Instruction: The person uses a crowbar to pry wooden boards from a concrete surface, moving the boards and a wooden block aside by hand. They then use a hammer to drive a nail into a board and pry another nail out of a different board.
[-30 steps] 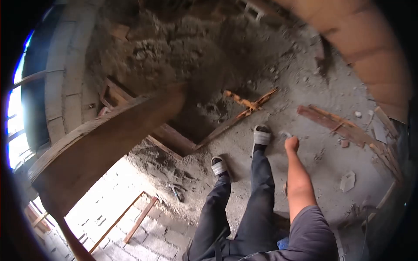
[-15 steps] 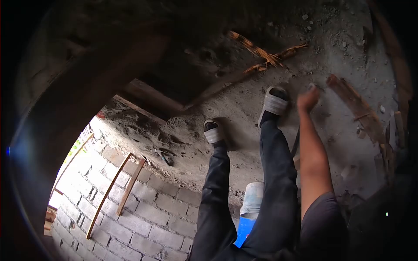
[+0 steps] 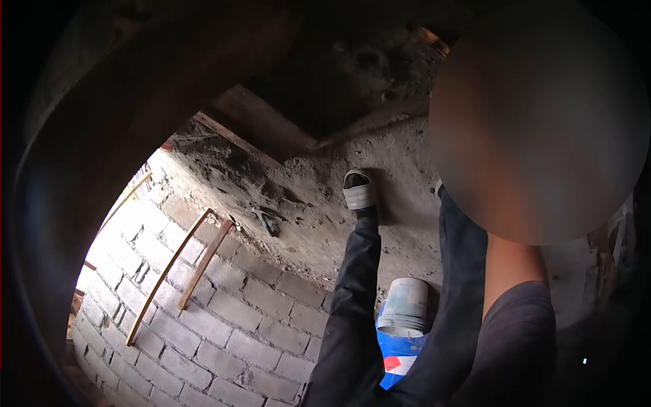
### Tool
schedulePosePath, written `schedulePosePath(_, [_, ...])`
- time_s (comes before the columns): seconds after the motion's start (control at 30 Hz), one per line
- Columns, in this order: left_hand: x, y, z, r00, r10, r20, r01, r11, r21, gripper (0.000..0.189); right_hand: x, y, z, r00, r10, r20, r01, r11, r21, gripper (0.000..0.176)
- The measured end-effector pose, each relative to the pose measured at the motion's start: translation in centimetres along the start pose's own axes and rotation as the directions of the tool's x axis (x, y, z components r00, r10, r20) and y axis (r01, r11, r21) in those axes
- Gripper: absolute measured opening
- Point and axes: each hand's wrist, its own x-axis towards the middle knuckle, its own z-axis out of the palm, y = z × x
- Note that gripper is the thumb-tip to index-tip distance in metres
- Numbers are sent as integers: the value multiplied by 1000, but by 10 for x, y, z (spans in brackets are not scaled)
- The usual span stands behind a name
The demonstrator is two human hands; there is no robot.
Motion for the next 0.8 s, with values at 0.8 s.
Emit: schedulePosePath(0.8, [-9, -99, -31, 987, -163, -9, 155, 950, -269, 57, -409, 182, -363, 862, 305, 404, -408, 892, 197, 38])
